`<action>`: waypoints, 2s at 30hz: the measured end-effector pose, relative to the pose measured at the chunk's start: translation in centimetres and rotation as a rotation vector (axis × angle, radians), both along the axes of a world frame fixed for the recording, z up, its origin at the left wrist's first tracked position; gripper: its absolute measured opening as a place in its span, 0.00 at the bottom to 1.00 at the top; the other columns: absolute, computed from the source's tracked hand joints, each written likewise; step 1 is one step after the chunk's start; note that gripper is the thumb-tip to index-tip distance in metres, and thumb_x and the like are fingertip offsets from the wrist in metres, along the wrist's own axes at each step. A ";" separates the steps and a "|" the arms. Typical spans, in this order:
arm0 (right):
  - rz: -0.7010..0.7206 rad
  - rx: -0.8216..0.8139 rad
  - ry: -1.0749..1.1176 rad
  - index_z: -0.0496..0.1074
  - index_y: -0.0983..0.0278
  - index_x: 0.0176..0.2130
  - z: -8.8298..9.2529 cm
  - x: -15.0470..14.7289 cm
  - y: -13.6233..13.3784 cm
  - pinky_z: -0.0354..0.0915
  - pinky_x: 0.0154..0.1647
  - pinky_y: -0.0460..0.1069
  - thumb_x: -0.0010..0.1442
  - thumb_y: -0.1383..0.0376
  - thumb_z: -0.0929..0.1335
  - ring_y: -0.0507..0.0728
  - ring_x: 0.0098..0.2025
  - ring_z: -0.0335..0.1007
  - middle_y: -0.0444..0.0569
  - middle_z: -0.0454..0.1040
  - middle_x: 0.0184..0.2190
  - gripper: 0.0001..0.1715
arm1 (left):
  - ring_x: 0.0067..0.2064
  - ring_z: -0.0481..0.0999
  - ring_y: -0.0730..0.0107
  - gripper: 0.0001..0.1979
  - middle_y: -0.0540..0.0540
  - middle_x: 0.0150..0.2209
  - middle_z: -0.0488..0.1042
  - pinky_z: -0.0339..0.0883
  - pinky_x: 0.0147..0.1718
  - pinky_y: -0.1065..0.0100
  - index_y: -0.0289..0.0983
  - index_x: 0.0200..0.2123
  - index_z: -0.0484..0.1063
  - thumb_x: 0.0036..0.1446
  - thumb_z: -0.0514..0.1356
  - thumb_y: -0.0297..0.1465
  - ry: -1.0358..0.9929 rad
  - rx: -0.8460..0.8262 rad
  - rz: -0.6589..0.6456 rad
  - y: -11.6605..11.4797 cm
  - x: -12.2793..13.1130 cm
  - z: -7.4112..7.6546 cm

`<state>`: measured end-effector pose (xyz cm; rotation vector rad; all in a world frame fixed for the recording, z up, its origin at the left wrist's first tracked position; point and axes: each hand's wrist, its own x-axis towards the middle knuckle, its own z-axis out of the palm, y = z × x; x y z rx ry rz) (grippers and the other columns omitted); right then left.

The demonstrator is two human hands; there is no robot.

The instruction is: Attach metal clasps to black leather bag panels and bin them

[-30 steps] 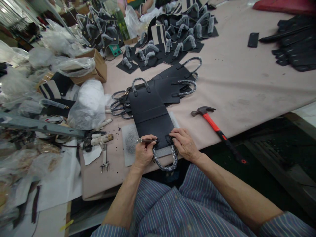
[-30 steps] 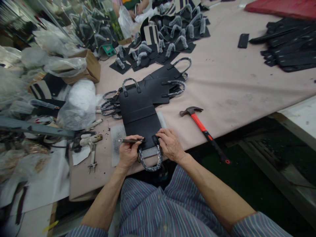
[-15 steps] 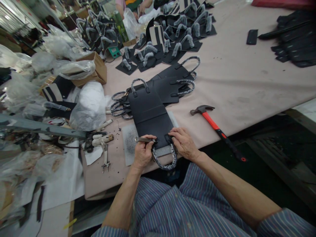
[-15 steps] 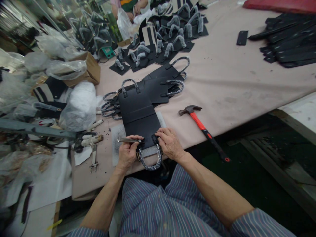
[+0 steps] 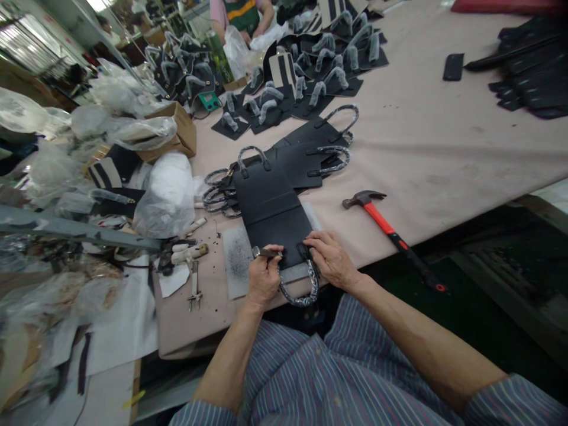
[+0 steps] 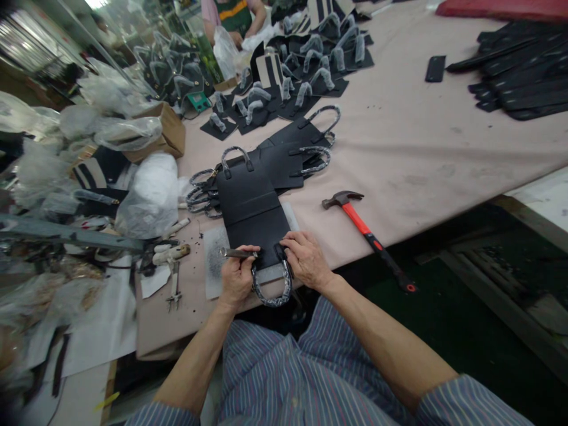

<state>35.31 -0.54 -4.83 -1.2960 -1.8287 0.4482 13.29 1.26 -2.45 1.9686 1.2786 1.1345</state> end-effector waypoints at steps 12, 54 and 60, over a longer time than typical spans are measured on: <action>-0.010 0.008 0.022 0.74 0.63 0.50 0.0 0.0 0.0 0.64 0.58 0.62 0.70 0.68 0.61 0.63 0.53 0.67 0.54 0.73 0.49 0.15 | 0.44 0.83 0.64 0.08 0.45 0.41 0.83 0.77 0.48 0.64 0.37 0.43 0.76 0.67 0.57 0.31 -0.105 -0.176 0.132 -0.5 -0.5 0.0; 0.006 -0.029 -0.012 0.72 0.62 0.54 1.0 1.3 -0.3 0.66 0.57 0.63 0.69 0.65 0.62 0.64 0.55 0.66 0.56 0.72 0.53 0.17 | 0.41 0.81 0.66 0.08 0.46 0.40 0.81 0.75 0.43 0.66 0.39 0.42 0.74 0.64 0.56 0.27 0.078 -0.058 -0.015 0.5 0.1 0.1; -0.336 0.008 -0.267 0.73 0.66 0.52 0.6 8.0 -0.3 0.63 0.60 0.65 0.65 0.65 0.64 0.68 0.56 0.66 0.61 0.71 0.52 0.17 | 0.38 0.81 0.67 0.08 0.47 0.38 0.81 0.74 0.41 0.68 0.39 0.42 0.73 0.63 0.56 0.25 0.066 -0.141 -0.011 0.7 0.4 0.7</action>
